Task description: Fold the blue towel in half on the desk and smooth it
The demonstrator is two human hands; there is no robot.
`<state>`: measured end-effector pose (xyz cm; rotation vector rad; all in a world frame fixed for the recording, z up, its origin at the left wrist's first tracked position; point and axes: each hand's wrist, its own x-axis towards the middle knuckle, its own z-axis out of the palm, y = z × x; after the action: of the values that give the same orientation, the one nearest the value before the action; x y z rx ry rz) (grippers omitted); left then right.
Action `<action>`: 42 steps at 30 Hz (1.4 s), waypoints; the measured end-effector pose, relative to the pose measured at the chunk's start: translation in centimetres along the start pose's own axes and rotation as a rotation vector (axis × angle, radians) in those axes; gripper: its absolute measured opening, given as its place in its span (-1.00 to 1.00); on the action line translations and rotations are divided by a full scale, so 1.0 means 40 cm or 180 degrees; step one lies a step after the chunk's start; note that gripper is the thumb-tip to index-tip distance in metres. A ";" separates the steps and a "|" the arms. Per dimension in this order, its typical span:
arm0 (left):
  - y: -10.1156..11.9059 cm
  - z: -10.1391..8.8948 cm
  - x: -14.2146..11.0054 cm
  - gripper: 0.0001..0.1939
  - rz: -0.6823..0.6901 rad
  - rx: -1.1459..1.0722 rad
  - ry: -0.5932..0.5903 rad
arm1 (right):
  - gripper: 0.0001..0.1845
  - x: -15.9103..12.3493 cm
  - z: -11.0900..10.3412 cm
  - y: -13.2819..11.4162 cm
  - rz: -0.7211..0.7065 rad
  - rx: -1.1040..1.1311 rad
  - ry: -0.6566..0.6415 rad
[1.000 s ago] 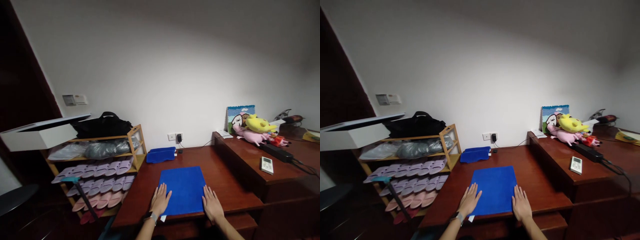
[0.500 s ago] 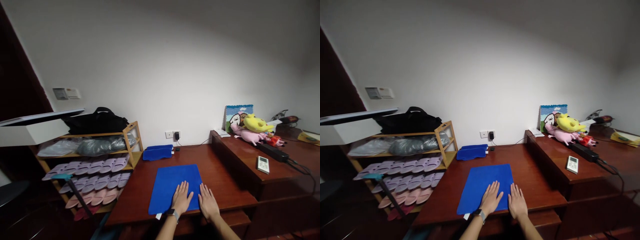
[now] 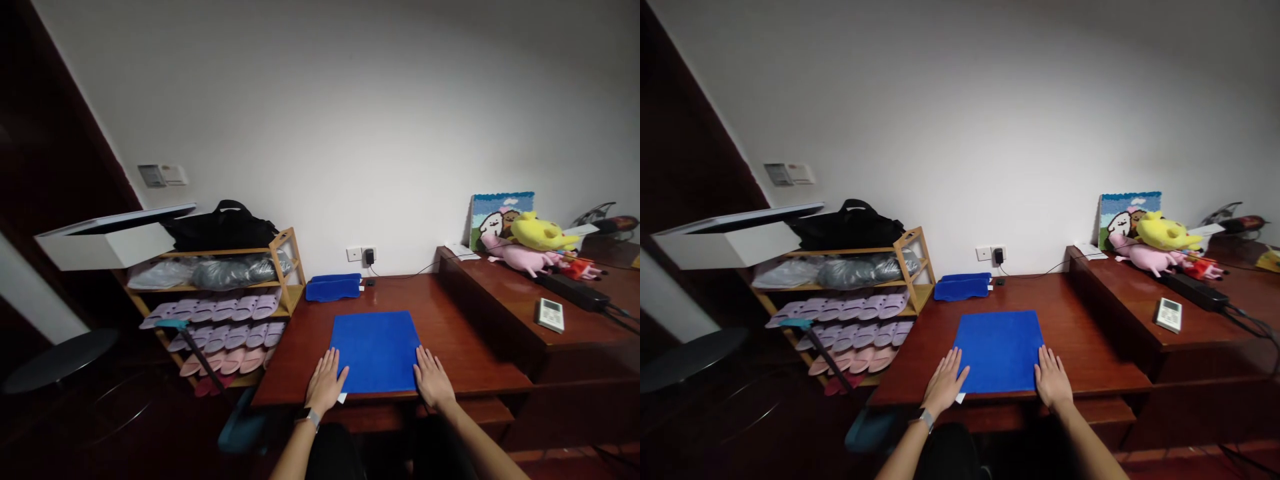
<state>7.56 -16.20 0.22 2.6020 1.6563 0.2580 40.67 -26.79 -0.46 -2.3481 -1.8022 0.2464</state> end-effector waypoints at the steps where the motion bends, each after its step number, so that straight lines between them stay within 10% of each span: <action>1: 0.005 0.000 0.000 -0.23 -0.0002 0.0005 0.0013 | -0.26 -0.001 0.000 0.000 0.0000 -0.0011 0.0002; 30: -0.025 0.002 0.023 -0.30 0.0060 0.0027 -0.0034 | -0.25 0.163 -0.001 -0.010 -0.0017 0.0042 -0.0109; 35: 0.155 -0.023 0.109 -0.36 0.0233 -0.0114 0.0436 | -0.26 0.163 -0.005 -0.013 -0.0017 -0.0006 -0.0104; 42: 0.478 0.084 0.238 -0.32 0.0939 -0.0316 0.0030 | -0.28 0.160 -0.015 -0.011 -0.0078 -0.0067 -0.0237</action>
<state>29.17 -15.58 0.45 2.7635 1.2217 0.3536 42.03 -20.53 0.06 -2.3591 -1.8747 0.3170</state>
